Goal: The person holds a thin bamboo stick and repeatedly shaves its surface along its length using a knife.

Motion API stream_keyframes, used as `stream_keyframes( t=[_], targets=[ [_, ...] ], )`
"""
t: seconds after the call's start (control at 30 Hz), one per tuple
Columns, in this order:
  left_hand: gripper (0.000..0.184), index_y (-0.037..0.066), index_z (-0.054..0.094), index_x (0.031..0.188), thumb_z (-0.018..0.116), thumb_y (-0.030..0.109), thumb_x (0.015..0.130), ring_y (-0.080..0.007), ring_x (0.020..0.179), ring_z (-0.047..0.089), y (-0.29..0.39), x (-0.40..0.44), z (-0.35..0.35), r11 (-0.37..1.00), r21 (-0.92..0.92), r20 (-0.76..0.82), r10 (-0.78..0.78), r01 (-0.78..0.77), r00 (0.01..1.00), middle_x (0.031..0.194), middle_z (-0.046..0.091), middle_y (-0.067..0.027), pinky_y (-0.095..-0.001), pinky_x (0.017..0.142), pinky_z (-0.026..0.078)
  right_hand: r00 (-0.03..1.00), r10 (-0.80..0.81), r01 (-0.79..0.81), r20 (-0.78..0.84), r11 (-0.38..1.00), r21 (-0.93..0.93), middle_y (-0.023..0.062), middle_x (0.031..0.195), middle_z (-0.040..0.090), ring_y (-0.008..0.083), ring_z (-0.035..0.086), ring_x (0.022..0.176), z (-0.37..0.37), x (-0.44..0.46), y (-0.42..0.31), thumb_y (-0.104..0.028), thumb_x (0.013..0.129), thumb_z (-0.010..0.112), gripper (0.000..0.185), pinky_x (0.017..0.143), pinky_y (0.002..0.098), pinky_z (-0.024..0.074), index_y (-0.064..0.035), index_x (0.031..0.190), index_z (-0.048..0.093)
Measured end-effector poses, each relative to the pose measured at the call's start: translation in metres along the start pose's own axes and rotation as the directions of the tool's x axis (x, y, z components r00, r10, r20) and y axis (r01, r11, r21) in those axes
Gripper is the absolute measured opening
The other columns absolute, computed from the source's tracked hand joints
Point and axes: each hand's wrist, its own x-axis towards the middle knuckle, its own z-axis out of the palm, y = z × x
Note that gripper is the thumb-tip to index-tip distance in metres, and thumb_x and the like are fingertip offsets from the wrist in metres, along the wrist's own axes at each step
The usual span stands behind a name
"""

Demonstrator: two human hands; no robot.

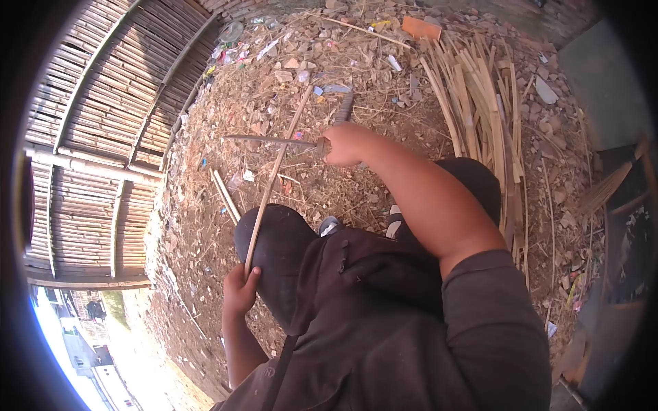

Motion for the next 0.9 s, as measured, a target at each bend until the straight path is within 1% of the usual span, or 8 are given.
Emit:
stream_keyframes(
  t=[0.17, 0.27, 0.33, 0.43, 0.53, 0.63, 0.73, 0.9],
  targets=[
    [0.041, 0.002, 0.051, 0.072, 0.073, 0.031, 0.091, -0.01, 0.057, 0.045, -0.005, 0.001, 0.002, 0.999, 0.049, -0.002, -0.002, 0.002, 1.0, 0.057, 0.05, -0.0036, -0.0336, 0.051, 0.038, 0.998, 0.008, -0.006, -0.055, 1.0, 0.022, 0.0189, 0.102, 0.07, 0.0366, 0.067, 0.099, 0.002, -0.003, -0.004, -0.033, 0.078, 0.073, 0.044, 0.085, 0.0468, 0.0534, -0.0036, 0.11, 0.066],
    [0.04, 0.002, 0.052, 0.072, 0.073, 0.031, 0.091, -0.0097, 0.057, 0.046, -0.016, 0.002, 0.008, 0.989, -0.145, -0.001, -0.021, 0.02, 1.0, 0.057, 0.051, -0.0031, -0.0336, 0.052, 0.039, 0.998, -0.037, 0.039, -0.042, 0.998, 0.043, 0.0197, 0.097, 0.07, 0.0371, 0.068, 0.095, -0.006, -0.013, -0.01, -0.034, 0.08, 0.075, 0.042, 0.082, 0.0462, 0.0533, -0.0044, 0.108, 0.068],
    [0.04, 0.001, 0.053, 0.072, 0.073, 0.031, 0.091, -0.0097, 0.057, 0.046, -0.016, 0.003, 0.007, 0.991, -0.135, 0.013, -0.01, 0.012, 1.0, 0.058, 0.052, -0.0031, -0.0334, 0.052, 0.039, 0.997, -0.069, 0.069, -0.022, 0.997, 0.016, 0.0197, 0.095, 0.069, 0.0374, 0.068, 0.094, -0.008, -0.014, -0.012, -0.034, 0.08, 0.074, 0.04, 0.081, 0.0462, 0.0535, -0.0046, 0.106, 0.068],
    [0.04, 0.001, 0.054, 0.073, 0.073, 0.031, 0.091, -0.0108, 0.057, 0.048, -0.008, 0.001, 0.002, 0.998, -0.062, 0.015, -0.017, 0.018, 1.0, 0.058, 0.052, -0.0043, -0.0338, 0.052, 0.04, 0.997, -0.079, 0.077, -0.027, 0.996, -0.051, 0.0173, 0.102, 0.07, 0.0364, 0.068, 0.099, -0.001, -0.006, -0.006, -0.03, 0.079, 0.07, 0.037, 0.085, 0.0482, 0.0536, -0.0064, 0.107, 0.068],
    [0.041, 0.0, 0.054, 0.073, 0.072, 0.032, 0.09, -0.0131, 0.056, 0.05, 0.002, -0.002, -0.001, 0.999, 0.034, -0.002, -0.011, 0.011, 1.0, 0.057, 0.053, -0.0065, -0.0348, 0.052, 0.04, 0.999, -0.006, 0.007, 0.045, 1.0, -0.014, 0.0172, 0.102, 0.07, 0.0367, 0.068, 0.098, 0.007, -0.002, -0.011, -0.031, 0.079, 0.071, 0.035, 0.085, 0.0486, 0.0535, -0.0075, 0.106, 0.069],
    [0.041, 0.0, 0.054, 0.073, 0.072, 0.033, 0.09, -0.0153, 0.055, 0.05, -0.001, 0.0, 0.003, 0.999, 0.034, -0.018, 0.004, -0.004, 1.0, 0.057, 0.052, -0.0082, -0.036, 0.052, 0.04, 0.989, -0.146, 0.146, 0.007, 0.989, -0.032, 0.0197, 0.092, 0.069, 0.0387, 0.068, 0.092, 0.004, -0.009, -0.024, -0.036, 0.08, 0.074, 0.038, 0.08, 0.0482, 0.0538, -0.0052, 0.102, 0.069],
    [0.042, 0.0, 0.053, 0.072, 0.072, 0.033, 0.09, -0.0154, 0.055, 0.05, -0.006, 0.002, 0.004, 0.999, 0.023, -0.02, 0.022, -0.022, 1.0, 0.057, 0.052, -0.0084, -0.0365, 0.052, 0.039, 0.984, -0.17, 0.175, 0.056, 0.979, -0.105, 0.02, 0.095, 0.069, 0.0389, 0.067, 0.094, -0.01, -0.019, -0.033, -0.036, 0.08, 0.074, 0.04, 0.082, 0.047, 0.0538, -0.0053, 0.105, 0.069],
    [0.042, 0.0, 0.051, 0.072, 0.072, 0.032, 0.09, -0.014, 0.054, 0.047, -0.008, 0.0, 0.001, 0.999, 0.043, -0.006, 0.002, -0.001, 1.0, 0.056, 0.05, -0.0073, -0.036, 0.051, 0.038, 1.0, 0.023, -0.023, -0.016, 1.0, -0.009, 0.0195, 0.1, 0.069, 0.0374, 0.067, 0.098, 0.001, 0.006, 0.008, -0.037, 0.081, 0.074, 0.042, 0.085, 0.0459, 0.0533, -0.0081, 0.111, 0.068]
  ],
)
